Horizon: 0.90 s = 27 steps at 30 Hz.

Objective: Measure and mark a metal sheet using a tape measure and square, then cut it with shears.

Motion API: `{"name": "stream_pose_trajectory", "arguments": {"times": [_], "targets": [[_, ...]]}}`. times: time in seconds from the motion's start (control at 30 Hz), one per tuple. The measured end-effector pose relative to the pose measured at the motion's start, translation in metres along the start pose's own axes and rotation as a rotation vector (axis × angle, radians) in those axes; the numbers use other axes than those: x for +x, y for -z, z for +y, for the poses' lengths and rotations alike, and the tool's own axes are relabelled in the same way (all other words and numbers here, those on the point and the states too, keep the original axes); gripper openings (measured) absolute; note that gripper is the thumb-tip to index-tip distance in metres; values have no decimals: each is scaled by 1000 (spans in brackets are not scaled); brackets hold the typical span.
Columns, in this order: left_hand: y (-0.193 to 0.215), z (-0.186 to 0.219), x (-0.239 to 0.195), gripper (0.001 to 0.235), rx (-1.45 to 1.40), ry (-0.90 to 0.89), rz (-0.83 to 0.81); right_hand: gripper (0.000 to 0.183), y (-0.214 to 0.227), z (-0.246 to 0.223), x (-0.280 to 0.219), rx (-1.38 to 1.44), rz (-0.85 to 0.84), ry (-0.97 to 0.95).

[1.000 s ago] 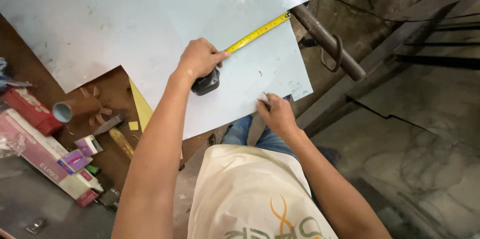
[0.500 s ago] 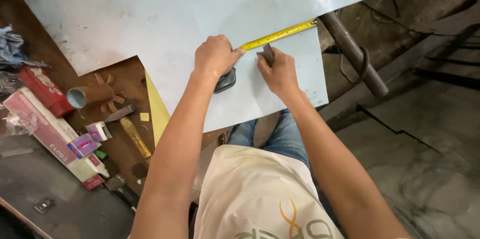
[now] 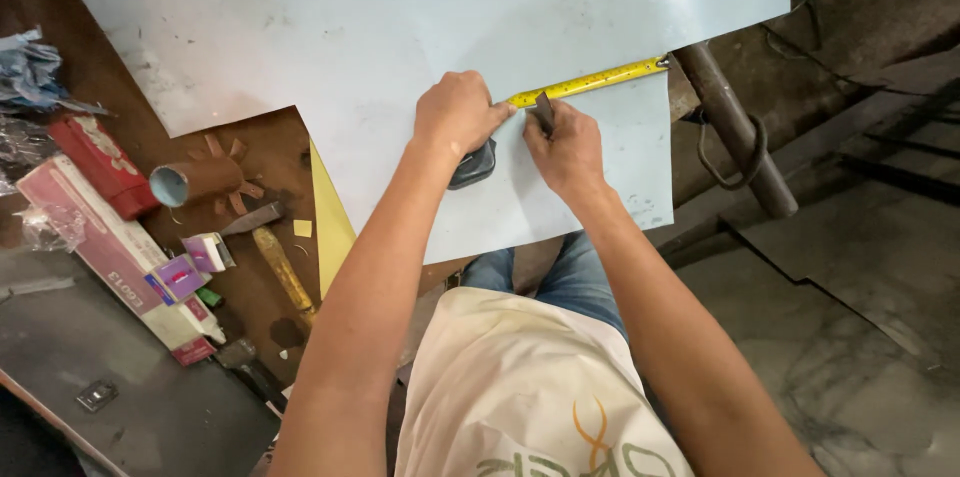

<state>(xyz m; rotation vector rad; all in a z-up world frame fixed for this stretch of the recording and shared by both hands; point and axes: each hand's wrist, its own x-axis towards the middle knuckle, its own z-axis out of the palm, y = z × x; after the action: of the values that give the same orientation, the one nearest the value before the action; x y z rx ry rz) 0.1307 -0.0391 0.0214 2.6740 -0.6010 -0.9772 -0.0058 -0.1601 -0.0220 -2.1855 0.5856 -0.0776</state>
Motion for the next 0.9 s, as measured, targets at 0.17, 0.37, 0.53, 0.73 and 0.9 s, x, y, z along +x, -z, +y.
{"name": "stream_pose_trajectory", "arguments": {"times": [0.17, 0.37, 0.53, 0.73, 0.9], "targets": [[0, 1, -2, 50, -6, 9, -1, 17, -1, 1, 0, -7, 8, 9], [-2, -1, -2, 48, -27, 0, -1, 17, -4, -3, 0, 6, 24, -12], [-5, -3, -2, 46, -38, -12, 29, 19, -10, -4, 6, -54, -18, -43], [-9, -7, -2, 46, -35, -33, 70, 19, -18, 6, -7, -96, 89, 28], [-2, -1, -5, 47, -42, -21, 40, 18, 7, -9, -1, 16, -9, -29]]}}
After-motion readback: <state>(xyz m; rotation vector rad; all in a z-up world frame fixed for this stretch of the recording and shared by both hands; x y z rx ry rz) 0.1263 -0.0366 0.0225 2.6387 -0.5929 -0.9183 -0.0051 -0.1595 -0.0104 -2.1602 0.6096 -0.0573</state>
